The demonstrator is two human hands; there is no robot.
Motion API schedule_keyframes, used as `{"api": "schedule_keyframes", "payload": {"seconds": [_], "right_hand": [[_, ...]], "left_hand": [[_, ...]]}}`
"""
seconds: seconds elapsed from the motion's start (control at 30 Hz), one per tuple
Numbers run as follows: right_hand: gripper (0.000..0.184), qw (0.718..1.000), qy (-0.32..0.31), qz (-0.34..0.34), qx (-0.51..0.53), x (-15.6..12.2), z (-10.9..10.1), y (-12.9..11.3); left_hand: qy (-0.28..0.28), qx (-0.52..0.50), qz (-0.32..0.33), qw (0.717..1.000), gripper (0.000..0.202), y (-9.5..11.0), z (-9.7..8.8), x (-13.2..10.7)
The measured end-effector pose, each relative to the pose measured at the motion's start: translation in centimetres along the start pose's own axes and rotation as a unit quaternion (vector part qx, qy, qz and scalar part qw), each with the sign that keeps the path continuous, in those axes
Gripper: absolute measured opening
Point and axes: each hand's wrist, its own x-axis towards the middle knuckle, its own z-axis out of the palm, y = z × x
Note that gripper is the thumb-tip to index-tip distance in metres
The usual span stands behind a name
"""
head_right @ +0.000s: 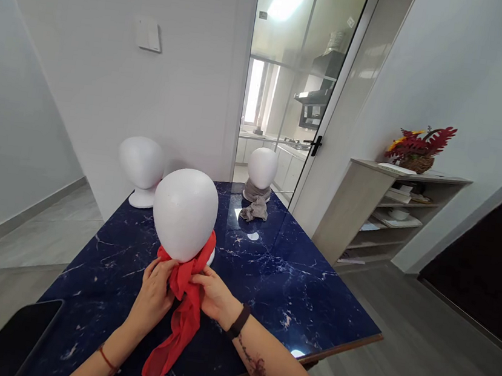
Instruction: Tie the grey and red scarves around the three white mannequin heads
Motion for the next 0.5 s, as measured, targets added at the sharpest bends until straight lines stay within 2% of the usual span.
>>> {"api": "schedule_keyframes", "payload": {"seconds": [0.1,0.23,0.5], "right_hand": [[0.037,1.0,-0.004,0.005,-0.001,0.0,0.0,0.0],[0.04,1.0,0.012,0.0,-0.008,0.1,-0.2,0.1],[0.038,0.991,0.024,-0.083,-0.106,-0.2,0.3,0.2]], "left_hand": [[-0.01,0.017,-0.023,1.0,0.044,0.6,-0.5,0.4],[-0.012,0.012,-0.022,1.0,0.043,1.1,-0.7,0.5],[0.024,-0.003,-0.065,0.998,0.036,1.3,-0.4,0.4]]}}
